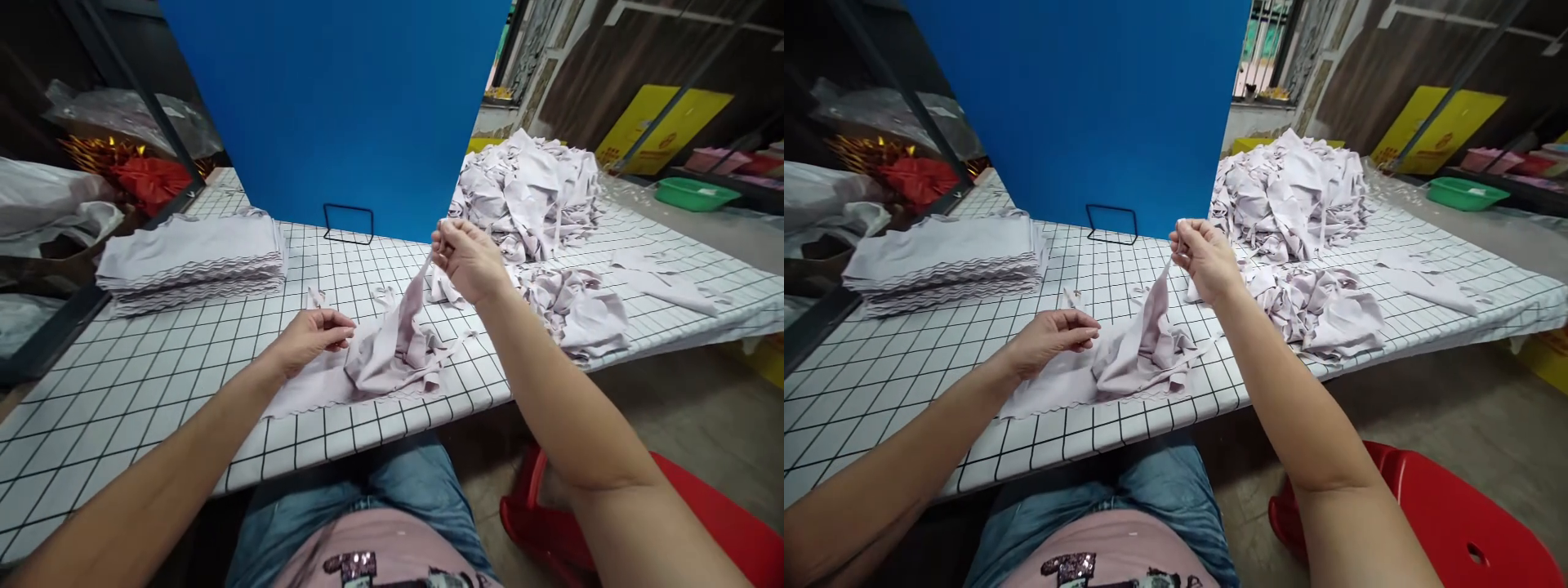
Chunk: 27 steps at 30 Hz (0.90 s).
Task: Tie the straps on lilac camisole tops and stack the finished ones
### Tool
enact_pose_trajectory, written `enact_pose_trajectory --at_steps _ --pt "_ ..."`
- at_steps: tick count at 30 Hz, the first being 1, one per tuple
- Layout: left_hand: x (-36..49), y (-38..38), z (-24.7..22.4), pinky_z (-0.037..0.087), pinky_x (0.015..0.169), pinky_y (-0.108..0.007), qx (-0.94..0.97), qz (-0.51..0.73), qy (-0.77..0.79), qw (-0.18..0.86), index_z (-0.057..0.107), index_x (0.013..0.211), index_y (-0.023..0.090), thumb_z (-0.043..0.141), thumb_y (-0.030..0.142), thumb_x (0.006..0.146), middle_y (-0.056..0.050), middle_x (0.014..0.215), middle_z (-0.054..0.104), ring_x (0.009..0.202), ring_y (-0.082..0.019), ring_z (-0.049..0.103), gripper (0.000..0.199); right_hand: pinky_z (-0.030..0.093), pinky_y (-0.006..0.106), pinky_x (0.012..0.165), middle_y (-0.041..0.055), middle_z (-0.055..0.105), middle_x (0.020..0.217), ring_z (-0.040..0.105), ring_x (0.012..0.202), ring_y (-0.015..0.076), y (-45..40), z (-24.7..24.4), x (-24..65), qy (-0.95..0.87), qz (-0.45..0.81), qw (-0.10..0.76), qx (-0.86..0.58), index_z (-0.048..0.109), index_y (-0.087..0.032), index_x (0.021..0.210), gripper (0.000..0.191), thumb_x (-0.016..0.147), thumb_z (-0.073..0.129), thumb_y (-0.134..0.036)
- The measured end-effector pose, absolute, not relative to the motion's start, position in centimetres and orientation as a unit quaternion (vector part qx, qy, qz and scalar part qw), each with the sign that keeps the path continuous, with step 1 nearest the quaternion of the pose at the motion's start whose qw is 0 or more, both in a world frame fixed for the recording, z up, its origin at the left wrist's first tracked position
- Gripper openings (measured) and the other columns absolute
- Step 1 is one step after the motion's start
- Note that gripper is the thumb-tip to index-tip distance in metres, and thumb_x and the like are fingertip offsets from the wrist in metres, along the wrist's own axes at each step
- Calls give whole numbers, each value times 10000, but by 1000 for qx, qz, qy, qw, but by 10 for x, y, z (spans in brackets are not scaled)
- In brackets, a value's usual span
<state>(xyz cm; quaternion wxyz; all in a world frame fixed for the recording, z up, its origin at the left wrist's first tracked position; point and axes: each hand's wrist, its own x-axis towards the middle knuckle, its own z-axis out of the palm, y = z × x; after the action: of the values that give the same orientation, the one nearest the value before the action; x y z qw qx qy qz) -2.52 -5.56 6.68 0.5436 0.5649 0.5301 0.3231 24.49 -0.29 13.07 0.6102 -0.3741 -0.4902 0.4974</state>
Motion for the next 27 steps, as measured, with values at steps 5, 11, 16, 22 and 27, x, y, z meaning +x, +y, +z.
enact_pose_trajectory --at_steps 5,11,16,22,27 --pt "3 -70 61 517 722 -342 663 293 576 377 611 1006 159 616 617 797 -92 1006 664 835 -202 623 503 523 169 621 -35 613 791 585 667 57 -4 121 228 -464 517 602 -395 529 -227 839 253 835 703 -411" --pt "43 -81 58 496 670 -360 757 199 588 207 535 1045 164 605 384 824 -116 1003 638 835 -253 619 320 530 191 652 -30 624 825 628 771 82 -7 151 237 -507 423 668 -343 555 -249 892 213 870 660 -433" --pt "18 -64 91 500 660 -286 709 281 588 268 574 1006 175 499 219 855 -63 962 673 820 -194 632 174 540 222 664 -32 633 838 644 795 105 7 178 274 -479 356 744 -300 572 -263 906 144 890 638 -390" --pt "-16 -53 163 447 601 -228 701 438 551 112 658 983 163 547 214 837 -18 863 665 716 -135 581 190 512 219 714 -27 607 832 594 733 71 -5 203 300 -415 372 799 -225 580 -224 845 96 930 539 -208" --pt "-43 -79 162 457 710 -250 813 337 472 55 661 942 147 545 185 854 -21 880 651 799 -138 571 151 447 220 581 -16 574 757 552 688 97 -66 158 316 -522 401 710 -249 618 -226 813 105 912 610 -262"
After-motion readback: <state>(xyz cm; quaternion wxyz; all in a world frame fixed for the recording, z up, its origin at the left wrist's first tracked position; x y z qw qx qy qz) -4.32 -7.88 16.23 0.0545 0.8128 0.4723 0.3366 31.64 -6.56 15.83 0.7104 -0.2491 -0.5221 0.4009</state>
